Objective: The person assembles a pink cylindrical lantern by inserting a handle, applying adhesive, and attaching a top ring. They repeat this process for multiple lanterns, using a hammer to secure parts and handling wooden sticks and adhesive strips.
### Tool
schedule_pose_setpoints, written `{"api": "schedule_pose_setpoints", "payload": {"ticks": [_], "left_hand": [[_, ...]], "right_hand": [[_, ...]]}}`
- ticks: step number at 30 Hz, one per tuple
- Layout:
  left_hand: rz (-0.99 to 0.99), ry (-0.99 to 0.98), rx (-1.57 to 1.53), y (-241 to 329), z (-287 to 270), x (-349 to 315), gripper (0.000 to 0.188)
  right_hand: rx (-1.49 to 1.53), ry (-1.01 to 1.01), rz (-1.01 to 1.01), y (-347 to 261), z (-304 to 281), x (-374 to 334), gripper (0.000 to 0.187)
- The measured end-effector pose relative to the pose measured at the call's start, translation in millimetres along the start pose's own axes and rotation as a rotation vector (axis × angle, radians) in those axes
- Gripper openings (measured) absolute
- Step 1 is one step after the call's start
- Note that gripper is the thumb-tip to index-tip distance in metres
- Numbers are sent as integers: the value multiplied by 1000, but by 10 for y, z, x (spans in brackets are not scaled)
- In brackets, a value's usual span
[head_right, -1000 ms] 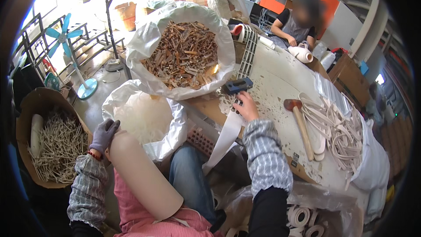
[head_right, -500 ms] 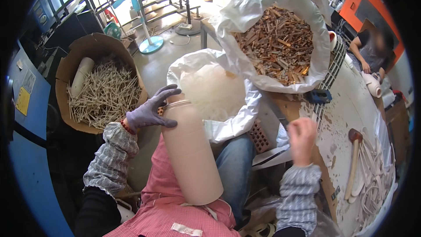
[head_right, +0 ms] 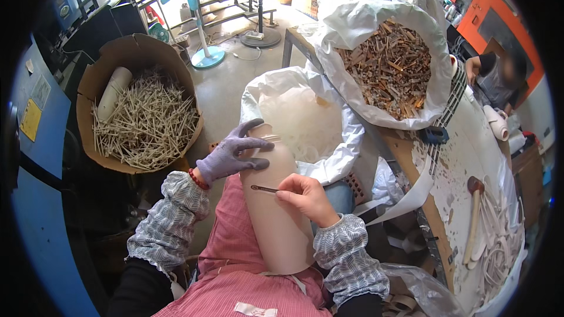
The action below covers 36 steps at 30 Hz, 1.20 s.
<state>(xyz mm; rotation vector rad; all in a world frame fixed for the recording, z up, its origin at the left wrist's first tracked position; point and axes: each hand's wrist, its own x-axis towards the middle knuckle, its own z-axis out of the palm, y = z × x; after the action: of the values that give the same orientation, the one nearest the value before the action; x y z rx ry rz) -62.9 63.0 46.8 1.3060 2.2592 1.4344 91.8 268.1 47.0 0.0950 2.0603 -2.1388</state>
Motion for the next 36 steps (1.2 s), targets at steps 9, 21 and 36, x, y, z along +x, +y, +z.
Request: {"api": "schedule_pose_setpoints", "payload": {"ticks": [9,21,36], "left_hand": [[13,-145,-6,-53,-127,-17,45],[118,-117,117,9,-101,-65,69],[207,-17,533,202,142,-50,72]], "right_hand": [[-76,-74,154,-221,77,-21,11],[-80,12,234,-183,64,63,12],[-404,149,-103,676,-93,-202,78]]}}
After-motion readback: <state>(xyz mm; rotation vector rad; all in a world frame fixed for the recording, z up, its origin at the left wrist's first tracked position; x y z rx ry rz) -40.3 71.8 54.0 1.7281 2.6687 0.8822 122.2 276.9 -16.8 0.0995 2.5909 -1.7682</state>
